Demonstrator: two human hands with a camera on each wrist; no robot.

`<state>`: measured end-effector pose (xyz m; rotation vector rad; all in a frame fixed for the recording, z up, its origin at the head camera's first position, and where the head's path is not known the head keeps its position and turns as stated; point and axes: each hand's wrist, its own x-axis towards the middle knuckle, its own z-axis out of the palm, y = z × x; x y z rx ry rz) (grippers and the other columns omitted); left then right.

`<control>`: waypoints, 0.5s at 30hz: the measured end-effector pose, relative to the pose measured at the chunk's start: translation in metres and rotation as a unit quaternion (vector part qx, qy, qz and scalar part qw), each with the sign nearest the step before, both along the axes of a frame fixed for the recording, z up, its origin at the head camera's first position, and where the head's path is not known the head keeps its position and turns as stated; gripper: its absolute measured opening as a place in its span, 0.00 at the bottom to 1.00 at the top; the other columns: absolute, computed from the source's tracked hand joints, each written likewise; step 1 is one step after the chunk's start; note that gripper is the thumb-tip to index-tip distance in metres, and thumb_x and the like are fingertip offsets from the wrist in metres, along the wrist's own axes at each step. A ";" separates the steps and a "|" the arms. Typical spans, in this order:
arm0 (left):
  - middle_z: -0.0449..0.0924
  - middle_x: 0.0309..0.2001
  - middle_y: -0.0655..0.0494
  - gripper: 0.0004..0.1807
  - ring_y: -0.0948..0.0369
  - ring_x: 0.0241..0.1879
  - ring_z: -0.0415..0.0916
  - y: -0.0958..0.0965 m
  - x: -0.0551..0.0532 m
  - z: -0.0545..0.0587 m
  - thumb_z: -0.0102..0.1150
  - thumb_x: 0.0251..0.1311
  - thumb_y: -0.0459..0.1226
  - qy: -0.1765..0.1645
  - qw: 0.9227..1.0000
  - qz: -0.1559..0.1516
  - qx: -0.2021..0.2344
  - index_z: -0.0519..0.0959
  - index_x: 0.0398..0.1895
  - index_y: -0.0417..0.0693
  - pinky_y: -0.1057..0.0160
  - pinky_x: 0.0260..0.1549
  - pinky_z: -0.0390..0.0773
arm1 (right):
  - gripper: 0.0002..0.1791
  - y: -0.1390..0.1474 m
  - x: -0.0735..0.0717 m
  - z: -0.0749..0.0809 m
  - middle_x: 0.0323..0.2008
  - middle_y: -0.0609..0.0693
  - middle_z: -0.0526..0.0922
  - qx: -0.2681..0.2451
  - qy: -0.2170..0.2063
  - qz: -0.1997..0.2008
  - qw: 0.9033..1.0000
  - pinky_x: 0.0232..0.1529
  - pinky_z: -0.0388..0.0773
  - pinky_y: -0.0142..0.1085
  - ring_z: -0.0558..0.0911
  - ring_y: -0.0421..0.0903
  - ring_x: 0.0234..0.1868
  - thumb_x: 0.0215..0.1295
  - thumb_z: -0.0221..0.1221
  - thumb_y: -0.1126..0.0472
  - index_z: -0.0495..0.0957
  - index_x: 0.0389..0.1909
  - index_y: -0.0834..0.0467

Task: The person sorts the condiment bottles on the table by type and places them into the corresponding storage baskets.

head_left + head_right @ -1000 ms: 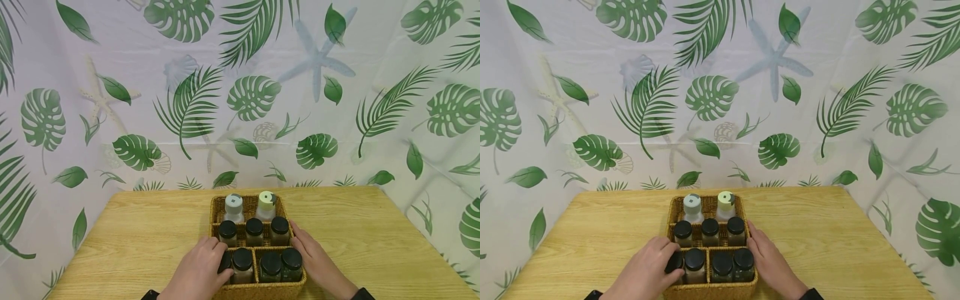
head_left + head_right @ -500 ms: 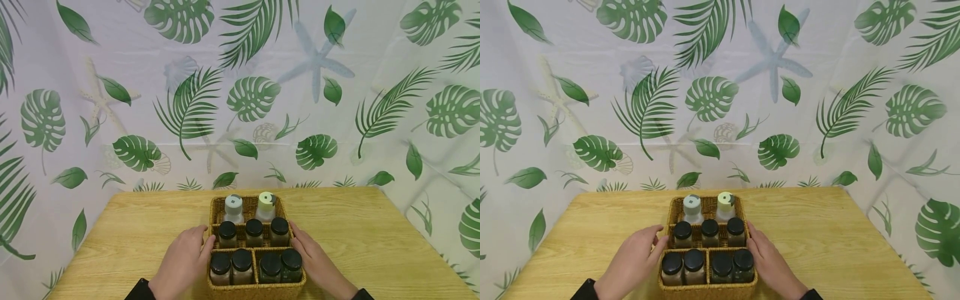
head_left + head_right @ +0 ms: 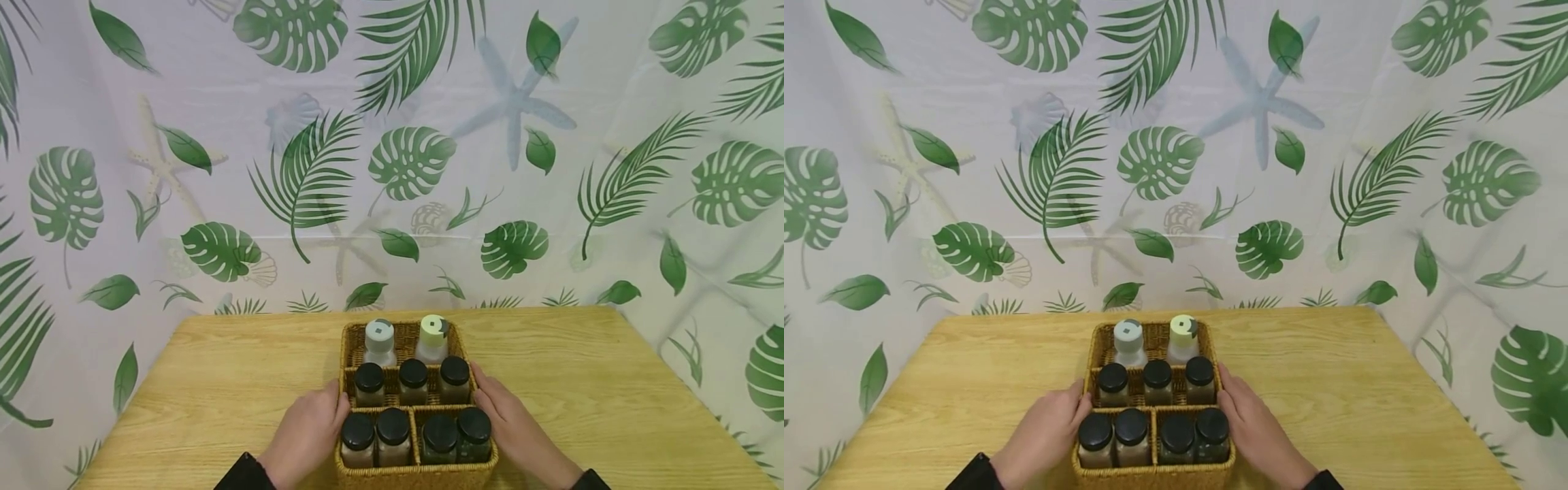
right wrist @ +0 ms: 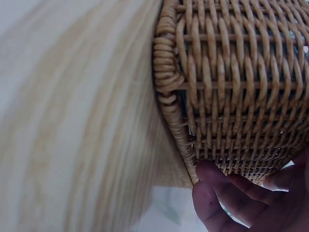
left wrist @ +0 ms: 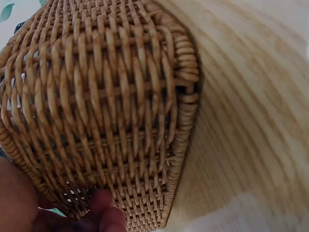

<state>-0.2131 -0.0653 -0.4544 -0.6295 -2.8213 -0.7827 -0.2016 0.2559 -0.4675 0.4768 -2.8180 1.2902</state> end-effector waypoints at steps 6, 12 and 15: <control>0.51 0.13 0.63 0.16 0.66 0.10 0.47 0.001 -0.009 -0.001 0.41 0.73 0.35 0.011 1.000 -0.009 -0.003 0.76 0.42 0.29 0.69 0.11 0.51 | 0.29 -0.002 -0.011 -0.001 0.61 0.65 0.68 0.018 0.017 -0.005 1.000 0.57 0.66 0.60 0.69 0.55 0.59 0.79 0.36 0.53 0.47 0.73 0.64; 0.50 0.14 0.62 0.14 0.66 0.10 0.51 0.000 -0.028 -0.002 0.44 0.71 0.32 0.052 0.998 -0.022 -0.011 0.67 0.23 0.45 0.69 0.09 0.51 | 0.28 -0.004 -0.028 -0.001 0.57 0.65 0.71 0.035 0.031 -0.005 0.999 0.56 0.68 0.58 0.73 0.54 0.53 0.79 0.35 0.56 0.47 0.73 0.65; 0.51 0.14 0.62 0.15 0.66 0.10 0.52 0.001 -0.038 -0.002 0.44 0.71 0.32 0.049 0.999 -0.024 -0.007 0.67 0.22 0.45 0.69 0.09 0.51 | 0.28 -0.004 -0.037 -0.001 0.60 0.67 0.69 0.037 0.036 -0.006 0.999 0.58 0.66 0.59 0.72 0.56 0.55 0.79 0.36 0.57 0.47 0.73 0.65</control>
